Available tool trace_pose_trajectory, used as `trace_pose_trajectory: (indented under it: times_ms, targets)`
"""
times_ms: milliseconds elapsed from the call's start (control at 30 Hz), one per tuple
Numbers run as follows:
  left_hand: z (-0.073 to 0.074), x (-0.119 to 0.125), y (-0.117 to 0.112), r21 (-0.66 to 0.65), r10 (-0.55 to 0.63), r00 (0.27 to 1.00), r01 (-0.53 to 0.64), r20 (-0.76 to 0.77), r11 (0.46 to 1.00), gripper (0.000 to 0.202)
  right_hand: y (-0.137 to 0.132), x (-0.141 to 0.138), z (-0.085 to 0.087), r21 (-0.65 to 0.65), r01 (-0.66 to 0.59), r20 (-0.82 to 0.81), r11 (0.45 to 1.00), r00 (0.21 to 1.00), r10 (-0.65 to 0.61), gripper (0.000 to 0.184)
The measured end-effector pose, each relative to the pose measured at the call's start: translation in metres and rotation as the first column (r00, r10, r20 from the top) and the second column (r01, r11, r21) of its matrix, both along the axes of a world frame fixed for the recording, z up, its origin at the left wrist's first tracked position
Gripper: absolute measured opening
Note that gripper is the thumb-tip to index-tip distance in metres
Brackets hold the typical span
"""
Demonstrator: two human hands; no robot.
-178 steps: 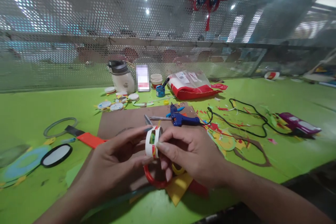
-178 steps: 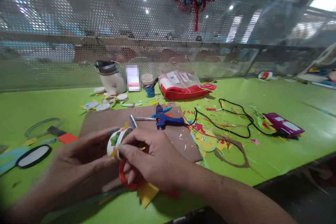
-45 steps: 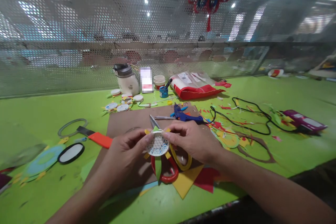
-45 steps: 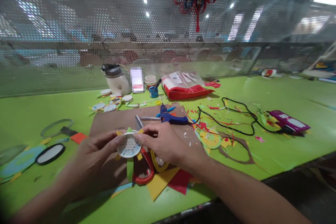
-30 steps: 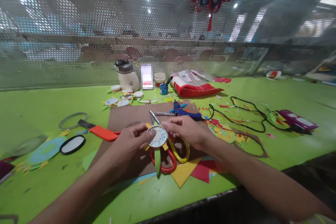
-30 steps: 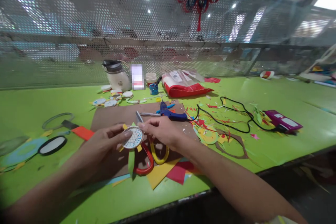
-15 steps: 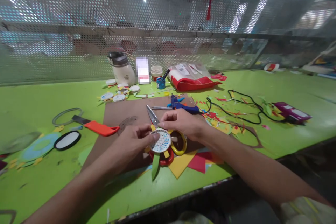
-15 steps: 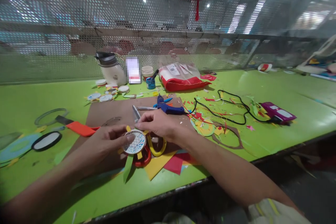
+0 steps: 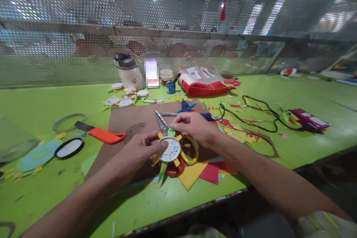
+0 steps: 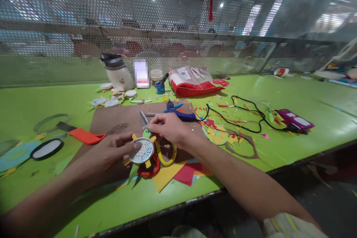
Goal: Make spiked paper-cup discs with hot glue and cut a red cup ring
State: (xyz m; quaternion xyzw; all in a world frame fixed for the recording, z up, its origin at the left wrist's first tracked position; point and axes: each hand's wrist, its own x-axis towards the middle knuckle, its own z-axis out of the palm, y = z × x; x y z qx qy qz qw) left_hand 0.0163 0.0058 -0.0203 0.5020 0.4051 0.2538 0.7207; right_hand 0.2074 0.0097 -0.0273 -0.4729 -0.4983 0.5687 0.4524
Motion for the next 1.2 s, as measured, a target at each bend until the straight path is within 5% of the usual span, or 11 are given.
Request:
trace_pose_trajectory:
  times_ms: [233,400,667,800,1000,1200]
  targets:
    - [-0.001,0.003,-0.002,-0.065,-0.063,0.992,0.07,0.112,0.995,0.018,-0.001,-0.006,-0.001,0.015,0.046,0.054,0.999,0.997,-0.046,0.016]
    - [0.0,0.002,0.0,-0.03,-0.068,0.996,0.069,0.057,0.997,0.017,0.0,-0.006,-0.002,0.028,0.082,0.061,0.996,0.995,-0.083,0.006]
    - [-0.001,-0.007,0.013,0.091,0.121,0.988,-0.13,0.092,0.987,0.01,-0.004,-0.007,-0.007,0.052,0.112,0.027,0.992,0.993,-0.114,0.005]
    - [0.003,-0.012,0.019,0.139,0.25,0.961,-0.265,0.12,0.954,0.012,-0.013,-0.014,-0.003,0.029,0.073,0.032,0.997,0.997,-0.074,0.015]
    - [0.007,-0.013,0.015,0.145,0.227,0.962,-0.249,0.153,0.958,0.02,-0.025,-0.027,-0.002,-0.088,-0.131,0.079,0.988,0.987,0.138,0.004]
    - [0.004,-0.011,0.013,0.173,0.246,0.961,-0.266,0.128,0.948,0.021,-0.023,-0.033,-0.019,-0.115,-0.123,0.098,0.986,0.986,0.134,0.022]
